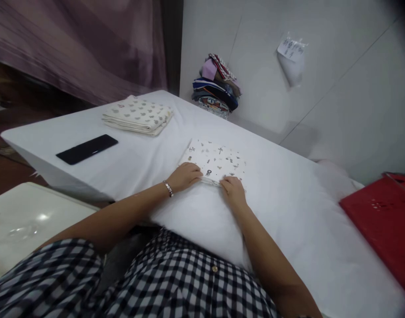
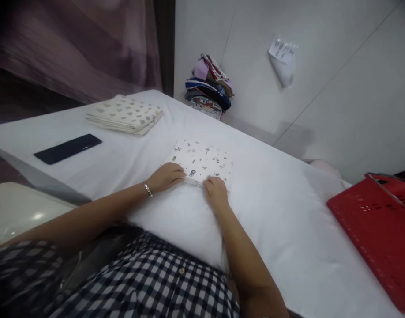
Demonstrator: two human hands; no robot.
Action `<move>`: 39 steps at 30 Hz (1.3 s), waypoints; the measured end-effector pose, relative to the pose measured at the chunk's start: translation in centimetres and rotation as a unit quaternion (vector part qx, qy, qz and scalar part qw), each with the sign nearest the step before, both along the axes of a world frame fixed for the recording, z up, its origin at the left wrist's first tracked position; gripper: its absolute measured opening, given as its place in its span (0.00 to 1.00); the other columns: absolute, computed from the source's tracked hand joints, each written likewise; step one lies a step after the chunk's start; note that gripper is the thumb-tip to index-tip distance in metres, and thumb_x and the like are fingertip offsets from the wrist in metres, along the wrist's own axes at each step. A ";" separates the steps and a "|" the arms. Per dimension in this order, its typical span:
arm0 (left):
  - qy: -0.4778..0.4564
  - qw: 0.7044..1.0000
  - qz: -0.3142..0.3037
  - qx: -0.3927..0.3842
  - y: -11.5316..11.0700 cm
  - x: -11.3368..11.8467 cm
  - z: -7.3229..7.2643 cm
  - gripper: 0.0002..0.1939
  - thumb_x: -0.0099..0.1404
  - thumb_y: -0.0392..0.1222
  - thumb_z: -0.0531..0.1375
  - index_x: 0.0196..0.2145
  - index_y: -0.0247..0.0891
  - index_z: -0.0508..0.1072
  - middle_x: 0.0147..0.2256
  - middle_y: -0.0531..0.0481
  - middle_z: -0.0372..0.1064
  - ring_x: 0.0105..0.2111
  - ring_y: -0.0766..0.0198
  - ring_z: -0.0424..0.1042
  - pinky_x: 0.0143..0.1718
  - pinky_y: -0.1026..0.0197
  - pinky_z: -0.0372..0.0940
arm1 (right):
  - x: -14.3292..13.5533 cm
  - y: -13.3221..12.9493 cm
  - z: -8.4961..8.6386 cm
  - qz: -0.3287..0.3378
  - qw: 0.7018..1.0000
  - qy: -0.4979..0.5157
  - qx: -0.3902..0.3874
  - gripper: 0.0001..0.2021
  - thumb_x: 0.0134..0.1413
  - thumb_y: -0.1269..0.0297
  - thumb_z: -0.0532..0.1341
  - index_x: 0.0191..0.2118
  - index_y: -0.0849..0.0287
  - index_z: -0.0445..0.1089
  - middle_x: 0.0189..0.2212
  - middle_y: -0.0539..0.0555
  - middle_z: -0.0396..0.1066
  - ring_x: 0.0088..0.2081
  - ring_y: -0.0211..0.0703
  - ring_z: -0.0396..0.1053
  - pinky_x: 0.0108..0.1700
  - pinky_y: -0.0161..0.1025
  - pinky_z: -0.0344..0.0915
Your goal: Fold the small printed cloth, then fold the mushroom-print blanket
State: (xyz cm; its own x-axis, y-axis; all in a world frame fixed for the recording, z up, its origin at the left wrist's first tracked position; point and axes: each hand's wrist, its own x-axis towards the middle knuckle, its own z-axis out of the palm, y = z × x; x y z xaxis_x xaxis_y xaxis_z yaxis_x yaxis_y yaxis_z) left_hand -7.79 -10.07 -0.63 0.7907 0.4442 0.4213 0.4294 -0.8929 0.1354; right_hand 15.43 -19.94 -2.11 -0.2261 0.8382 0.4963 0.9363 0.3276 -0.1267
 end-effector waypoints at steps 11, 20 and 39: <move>-0.014 0.998 0.030 0.046 0.7 -1.9 -0.4 0.10 0.65 0.42 0.52 0.39 0.40 0.72 0.39 0.49 0.70 0.41 0.63 0.65 0.44 0.56 0.56 | 1.2 -0.2 -0.2 0.016 1.000 -0.010 0.011 0.10 0.59 0.69 0.53 0.42 0.55 0.71 0.38 0.54 0.69 0.41 0.42 0.60 0.42 0.39 0.55; 0.012 0.999 0.028 0.029 0.2 -1.3 -0.3 0.14 0.66 0.39 0.48 0.37 0.41 0.73 0.38 0.49 0.71 0.40 0.63 0.66 0.44 0.56 0.56 | 1.0 -0.6 0.3 -0.015 0.999 -0.013 -0.046 0.14 0.61 0.67 0.49 0.40 0.54 0.72 0.37 0.53 0.70 0.40 0.43 0.61 0.44 0.41 0.55; -0.118 0.979 0.118 -0.112 0.4 -3.5 0.7 0.12 0.65 0.46 0.51 0.35 0.40 0.72 0.36 0.51 0.72 0.39 0.66 0.68 0.41 0.62 0.63 | 2.6 -1.9 -0.7 0.012 0.969 0.244 -0.040 0.11 0.57 0.61 0.53 0.40 0.53 0.72 0.41 0.56 0.70 0.45 0.46 0.66 0.49 0.49 0.63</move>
